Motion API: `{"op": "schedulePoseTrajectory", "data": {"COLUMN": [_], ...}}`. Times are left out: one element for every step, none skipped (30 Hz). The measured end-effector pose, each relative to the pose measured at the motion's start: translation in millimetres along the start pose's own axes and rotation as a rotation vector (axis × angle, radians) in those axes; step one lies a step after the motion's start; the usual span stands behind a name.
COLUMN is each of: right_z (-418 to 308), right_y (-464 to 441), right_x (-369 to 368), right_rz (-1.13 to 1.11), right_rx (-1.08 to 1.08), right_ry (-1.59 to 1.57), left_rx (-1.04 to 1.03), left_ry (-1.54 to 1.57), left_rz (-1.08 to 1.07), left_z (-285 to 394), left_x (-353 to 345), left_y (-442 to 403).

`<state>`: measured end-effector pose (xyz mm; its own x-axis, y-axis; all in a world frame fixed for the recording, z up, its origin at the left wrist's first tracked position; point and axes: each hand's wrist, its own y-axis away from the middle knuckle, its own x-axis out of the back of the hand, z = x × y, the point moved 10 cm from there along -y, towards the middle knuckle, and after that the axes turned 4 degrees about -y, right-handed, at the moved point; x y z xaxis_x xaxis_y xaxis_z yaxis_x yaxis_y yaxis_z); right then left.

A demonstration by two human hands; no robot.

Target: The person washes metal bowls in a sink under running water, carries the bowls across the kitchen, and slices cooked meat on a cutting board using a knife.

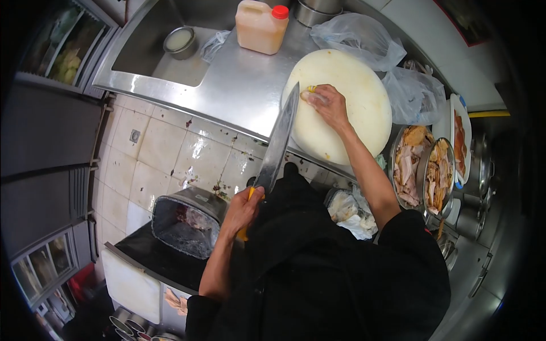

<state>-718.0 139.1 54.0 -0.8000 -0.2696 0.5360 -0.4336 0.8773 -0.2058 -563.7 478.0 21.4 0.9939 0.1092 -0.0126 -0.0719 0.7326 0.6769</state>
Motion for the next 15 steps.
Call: {"op": "schedulePoseTrajectory", "data": {"right_z": [9, 4, 0, -4, -7, -8, -9, -10, -11, -11, -8, -5, -2, 1, 4], "right_y": [0, -1, -1, -1, -2, -3, -3, -3, -2, -1, -1, 0, 2, 3, 4], "right_x": [0, 0, 1, 2, 3, 3, 3, 3, 3, 3, 3, 2, 2, 2, 1], "right_rz": [0.016, 0.002, -0.010, -0.022, -0.029, -0.036, -0.042, -0.040, -0.036, -0.032, -0.023, -0.014, -0.005, -0.010, -0.016], "right_rx": [0.018, 0.004, -0.012, -0.029, -0.028, -0.029, -0.030, -0.015, -0.001, 0.013, 0.016, 0.020, 0.024, 0.012, 0.001], "right_ry": [-0.021, -0.024, -0.026, -0.030, -0.016, -0.003, 0.009, 0.012, 0.014, 0.017, 0.005, -0.006, -0.017, -0.030, -0.043], "left_rx": [0.022, 0.044, 0.066, 0.072, 0.079, 0.087, 0.094, 0.100, 0.107, 0.101, 0.095, 0.088, 0.088, 0.086, 0.084], "left_ry": [0.016, 0.031, 0.044, 0.028, 0.010, -0.008, -0.016, -0.025, -0.036, -0.048, -0.060, -0.071, -0.081, -0.089, -0.096], "left_rz": [-0.008, -0.018, -0.028, -0.032, -0.035, -0.039, -0.036, -0.033, -0.030, -0.031, -0.033, -0.035, -0.045, -0.055, -0.063], "left_z": [-3, -5, -6, -4, 1, 5, 8, 11, 12, 12, 11, 12, 13, 17, 21], "left_x": [-1, -2, -2, -1, 0, 0, 1, 2, 2, 3, 4, 4, 2, 1, 1], "left_y": [-2, -3, -4, -4, -1, 1, 2, 3, 2, -1, -4, -7, -10, -12, -16]}}
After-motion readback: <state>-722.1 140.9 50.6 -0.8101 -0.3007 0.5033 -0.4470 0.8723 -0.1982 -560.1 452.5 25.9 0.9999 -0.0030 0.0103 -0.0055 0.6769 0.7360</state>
